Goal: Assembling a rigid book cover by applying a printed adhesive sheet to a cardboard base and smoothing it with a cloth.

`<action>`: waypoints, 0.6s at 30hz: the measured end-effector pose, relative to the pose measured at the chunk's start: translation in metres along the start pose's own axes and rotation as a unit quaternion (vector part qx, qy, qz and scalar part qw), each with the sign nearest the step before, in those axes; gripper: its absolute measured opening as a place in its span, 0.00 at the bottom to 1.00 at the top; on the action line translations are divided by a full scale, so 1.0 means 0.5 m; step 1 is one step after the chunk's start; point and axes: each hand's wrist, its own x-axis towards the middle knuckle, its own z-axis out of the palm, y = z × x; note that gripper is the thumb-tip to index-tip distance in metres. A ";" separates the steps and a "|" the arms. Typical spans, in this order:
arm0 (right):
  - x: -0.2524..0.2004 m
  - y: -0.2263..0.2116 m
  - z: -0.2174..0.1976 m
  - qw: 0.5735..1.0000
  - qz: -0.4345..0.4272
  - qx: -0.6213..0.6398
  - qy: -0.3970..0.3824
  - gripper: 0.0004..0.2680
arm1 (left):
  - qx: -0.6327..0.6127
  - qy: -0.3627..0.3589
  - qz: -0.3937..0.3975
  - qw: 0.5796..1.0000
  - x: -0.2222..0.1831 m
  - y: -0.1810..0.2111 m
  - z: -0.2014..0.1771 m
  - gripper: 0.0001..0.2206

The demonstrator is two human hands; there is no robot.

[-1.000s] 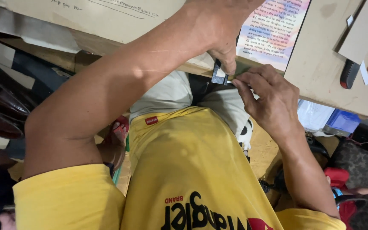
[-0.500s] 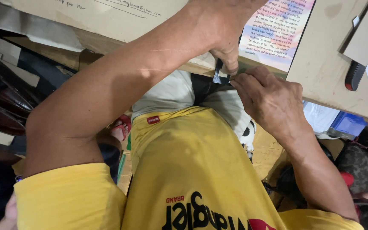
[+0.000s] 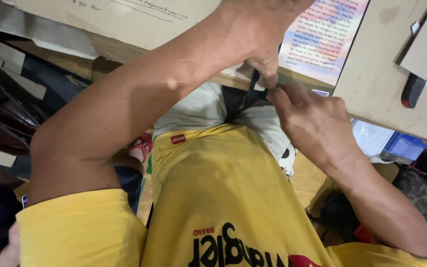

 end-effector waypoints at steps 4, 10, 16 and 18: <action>-0.009 -0.002 0.031 1.000 0.013 0.003 -0.016 0.02 | -0.056 -0.022 -0.012 0.998 0.005 -0.002 0.001 0.63; 0.000 0.022 0.027 0.992 0.000 0.094 0.085 0.06 | -0.002 0.009 0.006 1.000 0.000 -0.003 0.002 0.61; -0.036 0.206 0.124 0.920 0.092 0.316 0.212 0.10 | -0.062 -0.025 -0.021 0.998 -0.010 -0.001 0.003 0.65; 0.007 0.250 0.132 0.927 0.037 0.271 0.256 0.16 | 0.043 0.008 0.000 0.999 -0.001 -0.014 0.009 0.67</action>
